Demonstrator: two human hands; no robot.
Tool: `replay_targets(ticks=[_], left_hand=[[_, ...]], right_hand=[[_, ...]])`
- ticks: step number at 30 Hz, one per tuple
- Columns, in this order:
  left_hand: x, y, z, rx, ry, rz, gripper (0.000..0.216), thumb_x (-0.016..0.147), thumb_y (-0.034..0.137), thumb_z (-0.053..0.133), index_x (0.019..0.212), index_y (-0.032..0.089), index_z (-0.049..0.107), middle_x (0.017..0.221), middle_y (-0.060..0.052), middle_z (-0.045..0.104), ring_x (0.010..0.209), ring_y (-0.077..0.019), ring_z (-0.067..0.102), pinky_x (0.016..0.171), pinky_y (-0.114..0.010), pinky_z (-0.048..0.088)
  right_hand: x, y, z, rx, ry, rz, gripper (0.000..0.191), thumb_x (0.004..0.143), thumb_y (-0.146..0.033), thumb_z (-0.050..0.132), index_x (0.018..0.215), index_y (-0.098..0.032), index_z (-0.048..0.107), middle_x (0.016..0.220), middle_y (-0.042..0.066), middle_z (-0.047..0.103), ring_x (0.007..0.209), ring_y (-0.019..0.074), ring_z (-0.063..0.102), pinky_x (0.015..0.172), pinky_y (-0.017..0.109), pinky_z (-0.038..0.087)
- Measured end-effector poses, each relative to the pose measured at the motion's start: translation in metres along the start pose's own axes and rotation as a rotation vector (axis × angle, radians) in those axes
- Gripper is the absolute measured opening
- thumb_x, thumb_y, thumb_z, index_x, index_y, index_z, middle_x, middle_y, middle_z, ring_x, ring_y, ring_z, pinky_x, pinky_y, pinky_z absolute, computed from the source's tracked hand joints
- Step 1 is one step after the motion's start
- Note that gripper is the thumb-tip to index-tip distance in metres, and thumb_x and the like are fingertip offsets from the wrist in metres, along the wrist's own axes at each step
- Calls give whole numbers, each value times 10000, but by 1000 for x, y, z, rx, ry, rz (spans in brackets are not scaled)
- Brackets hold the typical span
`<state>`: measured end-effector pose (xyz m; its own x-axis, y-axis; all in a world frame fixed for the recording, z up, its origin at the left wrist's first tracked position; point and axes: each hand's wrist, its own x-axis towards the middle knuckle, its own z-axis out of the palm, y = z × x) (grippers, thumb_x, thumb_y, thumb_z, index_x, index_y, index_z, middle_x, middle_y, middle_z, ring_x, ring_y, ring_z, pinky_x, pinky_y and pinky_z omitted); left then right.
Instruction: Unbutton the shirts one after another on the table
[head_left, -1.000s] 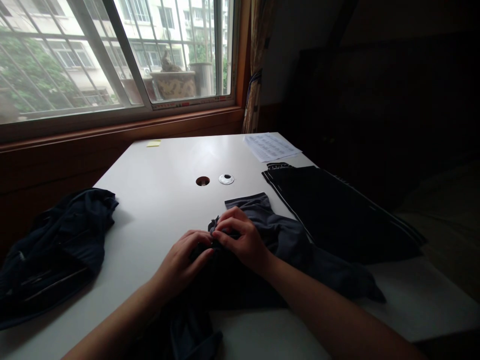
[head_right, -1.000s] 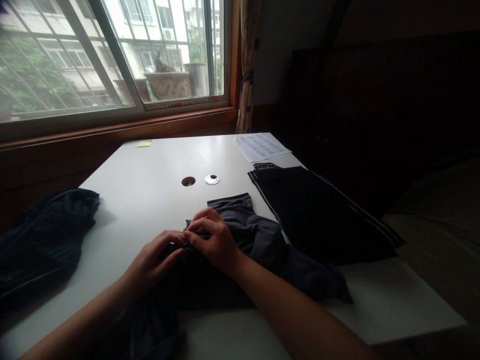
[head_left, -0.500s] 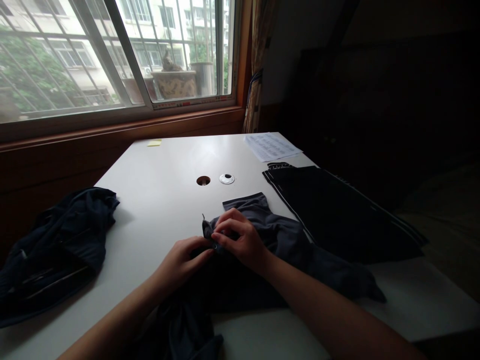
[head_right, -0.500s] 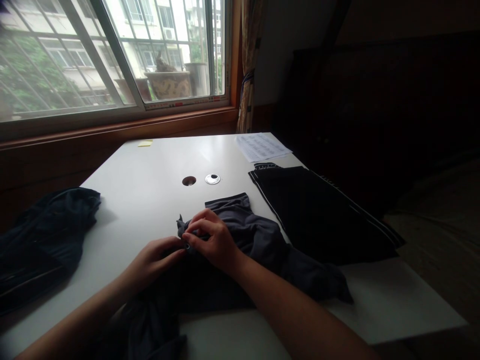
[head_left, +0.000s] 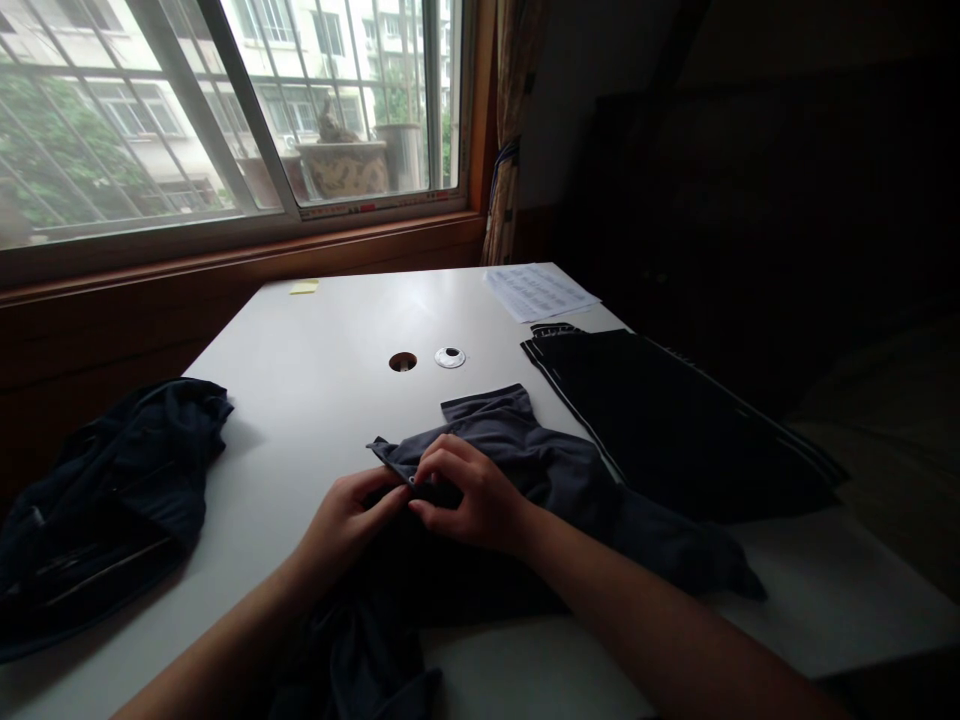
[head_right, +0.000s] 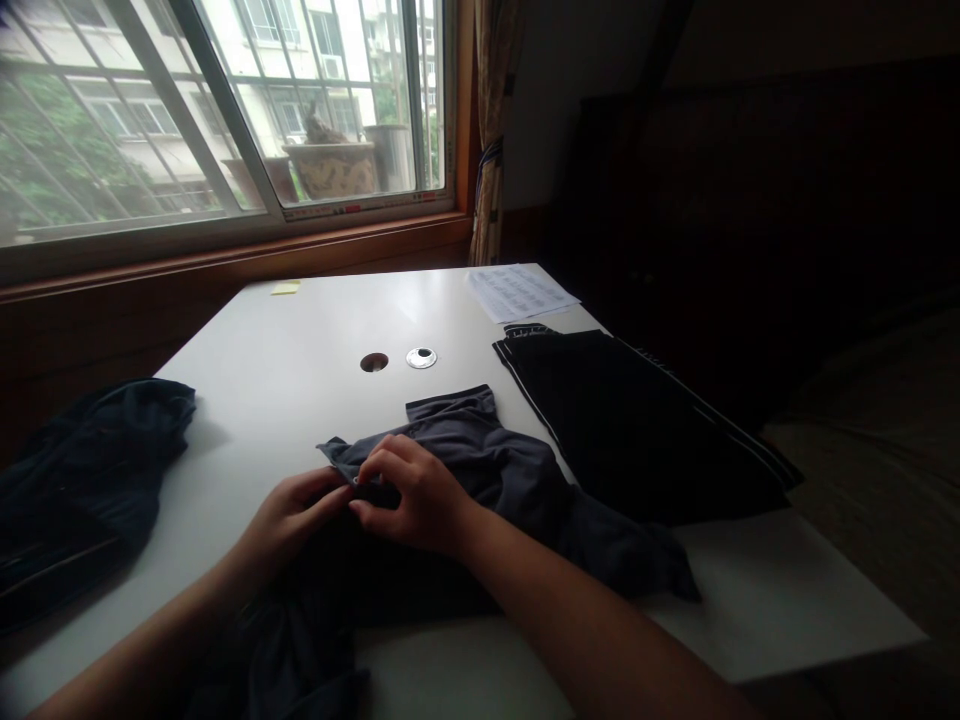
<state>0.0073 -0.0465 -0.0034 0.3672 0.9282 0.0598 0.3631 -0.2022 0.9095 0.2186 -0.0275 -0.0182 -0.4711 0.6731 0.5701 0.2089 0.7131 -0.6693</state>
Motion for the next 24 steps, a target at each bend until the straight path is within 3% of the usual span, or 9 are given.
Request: replay_targets(ticks=[6, 12, 16, 21, 24], left_hand=[[0, 1, 0, 56, -5, 52, 250, 944, 349, 580, 1015, 170, 739, 989, -50, 767, 883, -224, 697, 800, -293, 515], [0, 1, 0, 77, -15, 65, 241, 949, 340, 575, 1042, 178, 727, 1064, -62, 760, 940, -230, 697, 854, -306, 513], [0, 0, 0, 92, -14, 79, 230, 951, 335, 573, 1041, 185, 723, 1049, -60, 758, 945, -231, 695, 850, -309, 512], [-1, 2, 0, 94, 12, 65, 210, 948, 343, 583, 1001, 191, 718, 1001, -54, 754, 918, -224, 693, 830, -303, 513], [-2, 3, 0, 88, 19, 56, 208, 951, 353, 579, 982, 195, 710, 980, -49, 747, 904, -218, 688, 818, -298, 511]], right_hand=[[2, 1, 0, -46, 23, 4, 56, 868, -183, 648, 906, -217, 626, 882, 38, 614, 869, 190, 577, 833, 341, 484], [4, -2, -3, 79, 19, 94, 55, 906, -166, 607, 866, -202, 620, 865, 35, 609, 868, 182, 577, 823, 321, 468], [6, -4, -4, 197, 36, 198, 51, 888, -172, 624, 841, -192, 625, 863, 24, 599, 859, 173, 575, 807, 305, 453], [8, -5, -9, 377, 110, 435, 94, 898, -261, 606, 836, -190, 607, 786, -7, 568, 729, 141, 530, 689, 271, 422], [8, -5, -10, 421, 139, 487, 117, 879, -289, 622, 822, -188, 606, 768, -13, 555, 700, 132, 505, 664, 264, 409]])
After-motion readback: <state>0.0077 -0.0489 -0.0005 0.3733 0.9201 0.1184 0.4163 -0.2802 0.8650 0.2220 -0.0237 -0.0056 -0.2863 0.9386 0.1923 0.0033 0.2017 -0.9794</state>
